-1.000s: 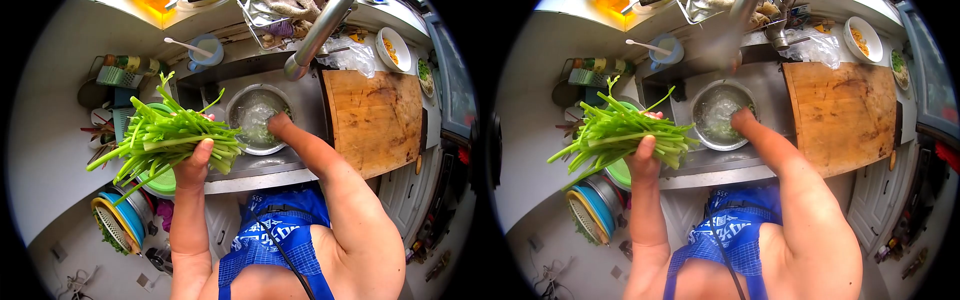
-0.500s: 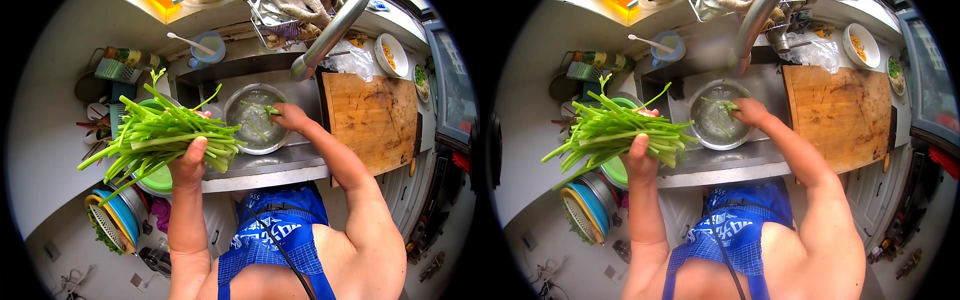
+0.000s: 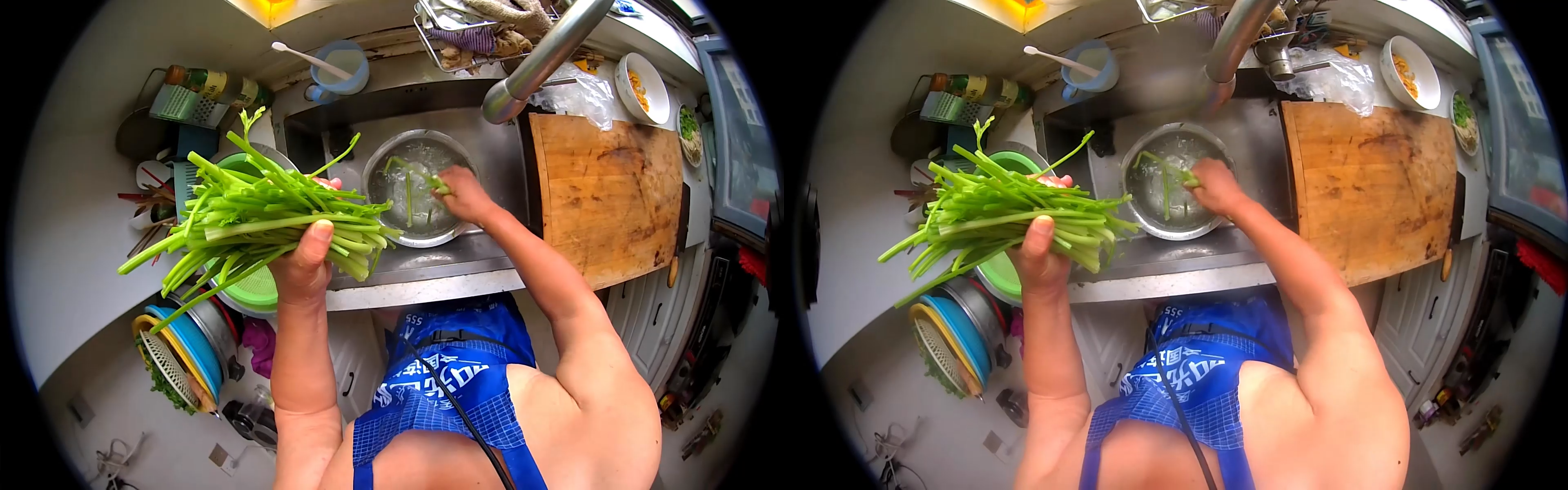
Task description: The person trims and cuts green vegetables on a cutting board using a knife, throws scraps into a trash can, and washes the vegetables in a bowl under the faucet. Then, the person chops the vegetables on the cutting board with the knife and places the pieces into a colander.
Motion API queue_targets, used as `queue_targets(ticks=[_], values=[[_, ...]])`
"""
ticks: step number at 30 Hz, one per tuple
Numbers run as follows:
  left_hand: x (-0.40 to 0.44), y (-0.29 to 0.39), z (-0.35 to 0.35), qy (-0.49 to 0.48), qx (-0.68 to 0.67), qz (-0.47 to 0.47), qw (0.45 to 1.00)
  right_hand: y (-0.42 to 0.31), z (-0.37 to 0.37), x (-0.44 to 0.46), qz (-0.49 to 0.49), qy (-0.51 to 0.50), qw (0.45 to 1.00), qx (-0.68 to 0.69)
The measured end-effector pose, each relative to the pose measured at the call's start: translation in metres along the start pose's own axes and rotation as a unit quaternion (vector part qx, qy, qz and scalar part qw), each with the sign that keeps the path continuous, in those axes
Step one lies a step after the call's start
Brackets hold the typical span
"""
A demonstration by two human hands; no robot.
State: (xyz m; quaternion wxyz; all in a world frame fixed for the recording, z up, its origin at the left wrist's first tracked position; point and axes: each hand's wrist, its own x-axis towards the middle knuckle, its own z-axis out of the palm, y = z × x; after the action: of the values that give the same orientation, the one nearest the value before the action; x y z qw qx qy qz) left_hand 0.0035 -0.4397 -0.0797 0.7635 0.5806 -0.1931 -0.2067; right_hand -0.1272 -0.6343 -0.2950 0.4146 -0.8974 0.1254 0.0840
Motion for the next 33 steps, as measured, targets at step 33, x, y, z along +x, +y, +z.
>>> queue_targets(ticks=[33], values=[[-0.005, 0.0, -0.014, 0.01, 0.013, -0.005, 1.0, -0.042, 0.025, 0.054, 0.271, 0.026, 0.639, 0.719]])
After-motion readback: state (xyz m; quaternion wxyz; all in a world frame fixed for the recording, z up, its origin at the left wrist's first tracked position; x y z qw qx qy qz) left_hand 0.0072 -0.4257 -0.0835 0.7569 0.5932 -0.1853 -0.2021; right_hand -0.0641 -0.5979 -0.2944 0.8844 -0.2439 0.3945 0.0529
